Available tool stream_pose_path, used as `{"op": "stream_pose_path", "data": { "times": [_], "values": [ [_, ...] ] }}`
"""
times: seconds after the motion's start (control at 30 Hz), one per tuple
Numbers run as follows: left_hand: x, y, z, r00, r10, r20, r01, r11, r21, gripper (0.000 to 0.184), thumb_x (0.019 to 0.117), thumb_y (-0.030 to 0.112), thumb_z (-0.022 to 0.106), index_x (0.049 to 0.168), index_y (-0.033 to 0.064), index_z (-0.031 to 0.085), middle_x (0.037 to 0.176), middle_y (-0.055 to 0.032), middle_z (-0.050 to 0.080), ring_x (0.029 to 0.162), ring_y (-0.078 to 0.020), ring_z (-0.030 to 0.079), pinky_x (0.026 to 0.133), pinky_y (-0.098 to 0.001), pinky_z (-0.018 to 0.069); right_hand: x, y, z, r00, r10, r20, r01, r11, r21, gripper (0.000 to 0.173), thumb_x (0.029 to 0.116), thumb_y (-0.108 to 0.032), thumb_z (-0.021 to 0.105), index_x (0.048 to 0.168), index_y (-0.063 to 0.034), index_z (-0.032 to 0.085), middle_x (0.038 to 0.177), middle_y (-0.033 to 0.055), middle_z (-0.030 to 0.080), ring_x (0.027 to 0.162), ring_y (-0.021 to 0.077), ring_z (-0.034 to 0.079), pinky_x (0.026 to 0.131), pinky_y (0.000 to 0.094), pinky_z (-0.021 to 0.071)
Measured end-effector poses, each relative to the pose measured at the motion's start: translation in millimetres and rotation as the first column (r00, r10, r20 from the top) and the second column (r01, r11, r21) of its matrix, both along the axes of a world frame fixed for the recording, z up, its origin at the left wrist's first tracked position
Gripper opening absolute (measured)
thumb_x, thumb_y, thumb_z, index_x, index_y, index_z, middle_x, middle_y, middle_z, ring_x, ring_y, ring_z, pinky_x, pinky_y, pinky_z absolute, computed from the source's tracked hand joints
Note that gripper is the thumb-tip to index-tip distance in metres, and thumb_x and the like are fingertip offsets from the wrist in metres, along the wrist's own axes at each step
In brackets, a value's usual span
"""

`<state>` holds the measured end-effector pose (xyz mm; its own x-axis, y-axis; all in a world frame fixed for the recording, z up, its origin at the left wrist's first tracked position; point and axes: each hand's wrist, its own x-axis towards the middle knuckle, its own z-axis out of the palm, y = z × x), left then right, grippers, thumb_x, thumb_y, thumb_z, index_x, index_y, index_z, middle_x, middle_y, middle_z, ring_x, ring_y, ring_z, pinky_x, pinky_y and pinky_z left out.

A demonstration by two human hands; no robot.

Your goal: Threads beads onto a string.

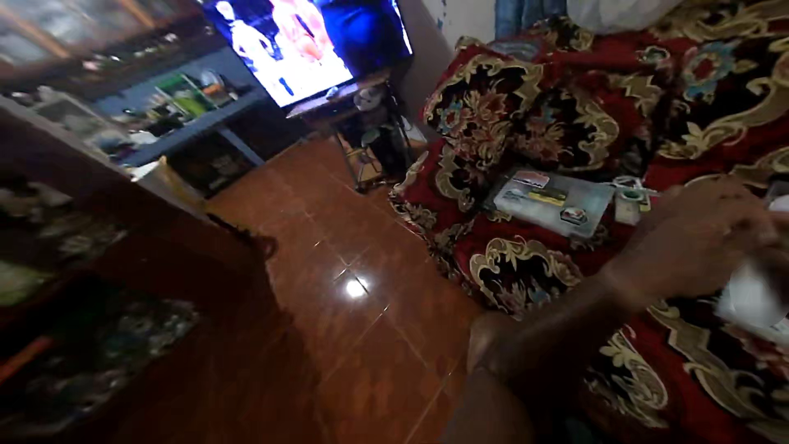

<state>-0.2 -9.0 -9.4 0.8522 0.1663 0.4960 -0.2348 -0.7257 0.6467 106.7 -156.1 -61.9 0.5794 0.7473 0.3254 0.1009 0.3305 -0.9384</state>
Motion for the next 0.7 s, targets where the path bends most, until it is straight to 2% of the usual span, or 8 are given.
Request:
{"op": "stream_pose_path", "data": {
  "times": [0.07, 0.13, 0.23, 0.33, 0.4, 0.5, 0.6, 0.7],
  "values": [
    [-2, -9, -18, 1.0, -0.006, -0.014, 0.006, 1.0, -0.011, 0.018, 0.0986, 0.005, 0.059, 0.108, -0.0045, 0.072, 0.126, -0.019, 0.067, 0.127, -0.0298, 0.058, 0.114, -0.0454, 0.0415, -20, -15, 4, 0.997, -0.05, -0.063, 0.041, 0.99, -0.138, 0.018, 0.1007, -0.006, 0.054, 0.118, -0.0091, 0.055, 0.096, -0.0112, 0.07, 0.074, 0.0018, 0.067, 0.069, 0.0235, 0.06],
    [-5, -20, -44, 1.0, -0.01, 0.005, 0.01, 0.996, -0.085, 0.017, 0.0989, 0.004, 0.059, 0.102, -0.0059, 0.072, 0.116, -0.0203, 0.069, 0.117, -0.0297, 0.063, 0.105, -0.0437, 0.049, -35, -24, -4, 0.992, -0.123, -0.027, 0.113, 0.962, -0.248, 0.012, 0.0985, -0.006, 0.056, 0.11, -0.0075, 0.058, 0.083, -0.0123, 0.064, 0.059, -0.0025, 0.057, 0.055, 0.0176, 0.0518],
    [-20, -40, -68, 0.995, -0.007, -0.104, -0.032, 0.927, -0.373, 0.019, 0.1024, 0.004, 0.054, 0.106, -0.0094, 0.068, 0.117, -0.0215, 0.065, 0.108, -0.0263, 0.064, 0.097, -0.0403, 0.0526, -33, -33, -32, 0.957, -0.1, 0.274, 0.201, 0.908, -0.368, 0.018, 0.0957, -0.007, 0.06, 0.11, 0.0037, 0.064, 0.086, 0.0017, 0.065, 0.068, 0.0027, 0.058, 0.063, 0.0244, 0.0537],
    [-36, -54, -83, 0.985, 0.03, -0.169, -0.124, 0.809, -0.575, 0.022, 0.1047, 0.007, 0.052, 0.11, -0.0096, 0.065, 0.119, -0.0202, 0.064, 0.107, -0.0236, 0.063, 0.096, -0.04, 0.052, -38, -34, -39, 0.889, -0.029, 0.458, 0.256, 0.861, -0.441, 0.02, 0.0955, -0.004, 0.061, 0.109, 0.0095, 0.068, 0.095, 0.0254, 0.068, 0.08, 0.0307, 0.065, 0.076, 0.054, 0.0539],
    [-42, -59, -91, 0.981, 0.048, -0.189, -0.16, 0.758, -0.633, 0.023, 0.1054, 0.009, 0.051, 0.111, -0.0083, 0.064, 0.116, -0.0177, 0.065, 0.103, -0.02, 0.063, 0.093, -0.038, 0.0518, -41, -33, -46, 0.865, -0.036, 0.501, 0.283, 0.859, -0.426, 0.018, 0.0939, -0.004, 0.062, 0.106, 0.007, 0.071, 0.091, 0.0252, 0.069, 0.077, 0.0344, 0.065, 0.073, 0.0578, 0.053],
    [-46, -64, -100, 0.975, 0.076, -0.207, -0.2, 0.701, -0.684, 0.024, 0.1066, 0.013, 0.05, 0.111, -0.0057, 0.063, 0.103, -0.0119, 0.065, 0.091, -0.0139, 0.061, 0.083, -0.0337, 0.0519, -43, -32, -54, 0.859, -0.06, 0.508, 0.296, 0.867, -0.4, 0.016, 0.0913, -0.005, 0.066, 0.104, 0.0037, 0.071, 0.082, 0.0184, 0.066, 0.07, 0.0286, 0.061, 0.066, 0.0531, 0.0509],
    [-48, -67, -105, 0.978, 0.082, -0.19, -0.198, 0.633, -0.748, 0.024, 0.1067, 0.013, 0.049, 0.113, -0.0061, 0.063, 0.1, -0.0103, 0.064, 0.088, -0.0124, 0.061, 0.083, -0.0322, 0.0526, -46, -30, -60, 0.855, -0.078, 0.513, 0.301, 0.88, -0.367, 0.018, 0.091, -0.006, 0.067, 0.106, 0.0034, 0.071, 0.082, 0.0183, 0.067, 0.07, 0.0288, 0.061, 0.066, 0.0543, 0.0516],
    [-52, -66, -103, 0.97, 0.074, -0.23, -0.233, 0.546, -0.805, 0.024, 0.1077, 0.013, 0.047, 0.114, -0.0055, 0.061, 0.102, -0.0092, 0.064, 0.088, -0.0117, 0.06, 0.082, -0.0311, 0.0525, -52, -27, -66, 0.853, -0.123, 0.507, 0.315, 0.897, -0.311, 0.02, 0.0914, -0.011, 0.068, 0.107, 0.0017, 0.07, 0.076, 0.0119, 0.062, 0.063, 0.0213, 0.055, 0.061, 0.0457, 0.0494]
  ]
}}
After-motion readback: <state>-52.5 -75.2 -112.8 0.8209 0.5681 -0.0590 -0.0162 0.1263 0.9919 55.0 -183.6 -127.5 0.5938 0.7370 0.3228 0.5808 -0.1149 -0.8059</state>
